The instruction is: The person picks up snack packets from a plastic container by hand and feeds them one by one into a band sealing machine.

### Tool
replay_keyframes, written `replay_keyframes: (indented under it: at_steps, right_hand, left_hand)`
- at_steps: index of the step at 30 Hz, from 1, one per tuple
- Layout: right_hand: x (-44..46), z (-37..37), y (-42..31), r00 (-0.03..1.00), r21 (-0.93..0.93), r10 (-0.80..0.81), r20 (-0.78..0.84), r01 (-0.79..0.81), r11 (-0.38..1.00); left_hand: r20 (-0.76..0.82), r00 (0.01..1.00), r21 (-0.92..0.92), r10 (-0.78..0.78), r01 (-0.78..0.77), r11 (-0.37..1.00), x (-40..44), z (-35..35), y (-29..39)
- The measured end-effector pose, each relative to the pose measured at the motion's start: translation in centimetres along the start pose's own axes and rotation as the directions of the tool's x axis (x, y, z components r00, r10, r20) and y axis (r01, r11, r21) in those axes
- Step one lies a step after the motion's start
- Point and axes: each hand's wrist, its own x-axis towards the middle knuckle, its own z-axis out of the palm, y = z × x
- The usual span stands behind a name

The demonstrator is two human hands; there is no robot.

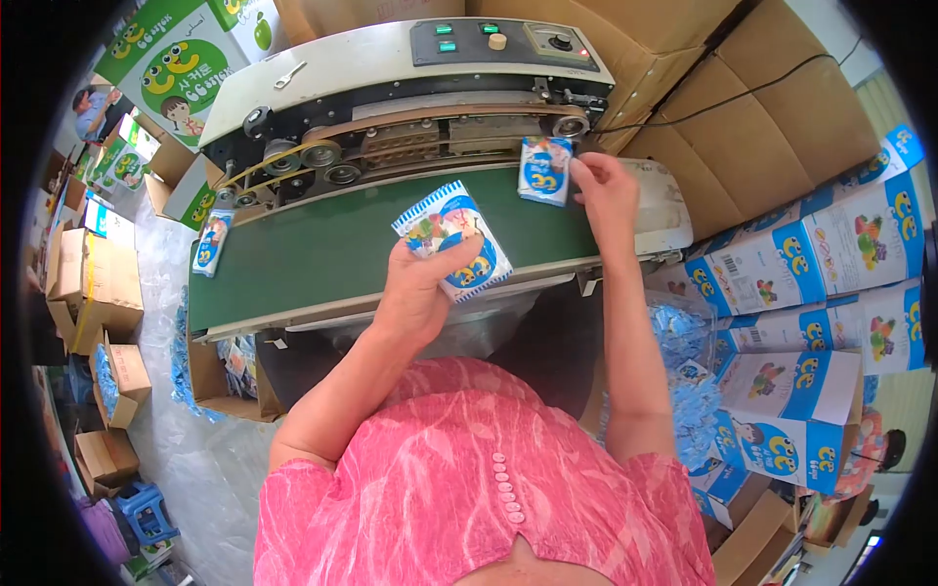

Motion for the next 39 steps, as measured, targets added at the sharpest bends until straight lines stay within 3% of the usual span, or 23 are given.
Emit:
replay_keyframes:
  at_steps: [2,3,4,5,7,10,13,15,18,21,22,25,26,29,35,39]
  right_hand:
    - [-2.6,0.1,-1.6,0.972,-0.161,-0.234,0.008,0.232,0.959]
    - [-4.3,0.3,-2.7,0.973,-0.157,-0.230,0.012,0.229,0.961]
    - [-6.4,0.8,-4.1,0.964,0.023,-0.082,0.254,0.079,0.997]
    - [-7.6,1.1,-4.7,0.866,0.157,0.023,0.500,-0.117,0.981]
    - [-8.3,1.2,-4.1,0.868,0.198,0.005,0.497,-0.119,0.973]
    - [-8.8,1.4,-3.2,0.879,0.282,-0.042,0.474,-0.106,0.954]
    - [-9.3,1.4,-2.8,0.960,0.331,-0.112,0.257,0.021,0.943]
    - [-9.3,1.1,-2.1,0.961,0.357,-0.115,0.252,0.018,0.934]
    - [-9.2,0.7,-1.9,0.962,0.406,-0.127,0.244,0.018,0.913]
    - [-9.3,0.5,-3.0,0.930,0.597,0.143,0.339,-0.330,0.731]
    - [-9.4,0.4,-3.0,0.932,0.597,0.142,0.334,-0.326,0.733]
    - [-9.7,-0.3,-2.2,0.928,0.316,0.106,0.356,-0.227,0.921]
    - [-9.3,-0.8,-2.1,0.932,0.314,0.104,0.347,-0.220,0.923]
    - [-6.3,-3.5,-2.1,0.988,0.196,0.148,-0.033,-0.139,0.971]
    - [-0.2,-4.5,0.4,0.979,0.121,0.200,-0.033,-0.195,0.973]
    - [0.8,-2.0,0.3,0.986,0.003,0.168,-0.020,-0.168,0.986]
  left_hand:
    - [0.009,1.000,-0.017,0.005,-0.004,1.000,0.3,-0.2,-0.2]
    - [0.013,1.000,-0.025,0.006,-0.006,1.000,0.4,-0.2,-0.2]
    - [0.004,1.000,-0.023,0.006,-0.006,1.000,0.6,-0.1,-0.2]
    - [0.044,0.999,-0.014,-0.004,0.005,1.000,0.8,0.1,-0.3]
    - [0.120,0.993,0.003,-0.024,0.023,1.000,1.0,0.4,-0.6]
    - [0.108,0.993,-0.012,-0.053,0.055,0.998,0.5,1.3,-0.6]
    - [0.118,0.991,0.022,-0.064,0.062,0.998,0.4,1.5,-0.7]
    - [0.129,0.991,0.090,-0.047,0.036,0.995,0.4,1.4,-1.0]
    - [0.134,0.990,0.050,-0.031,0.024,0.998,0.4,1.4,-1.2]
    - [0.163,0.987,0.053,-0.018,0.009,0.999,0.5,0.9,-1.5]
    - [0.189,0.982,0.075,-0.015,0.001,0.997,0.5,0.6,-1.6]
    - [0.203,0.979,0.108,-0.016,-0.006,0.994,0.7,0.4,-1.8]
    - [0.175,0.984,0.122,-0.021,-0.001,0.993,0.6,0.4,-1.8]
    - [0.136,0.990,0.108,-0.037,0.023,0.994,0.7,0.3,-1.4]
    - [0.091,0.994,0.036,-0.061,0.058,0.998,0.0,0.9,-0.3]
    - [0.090,0.995,0.096,-0.030,0.021,0.995,0.3,0.4,-0.5]
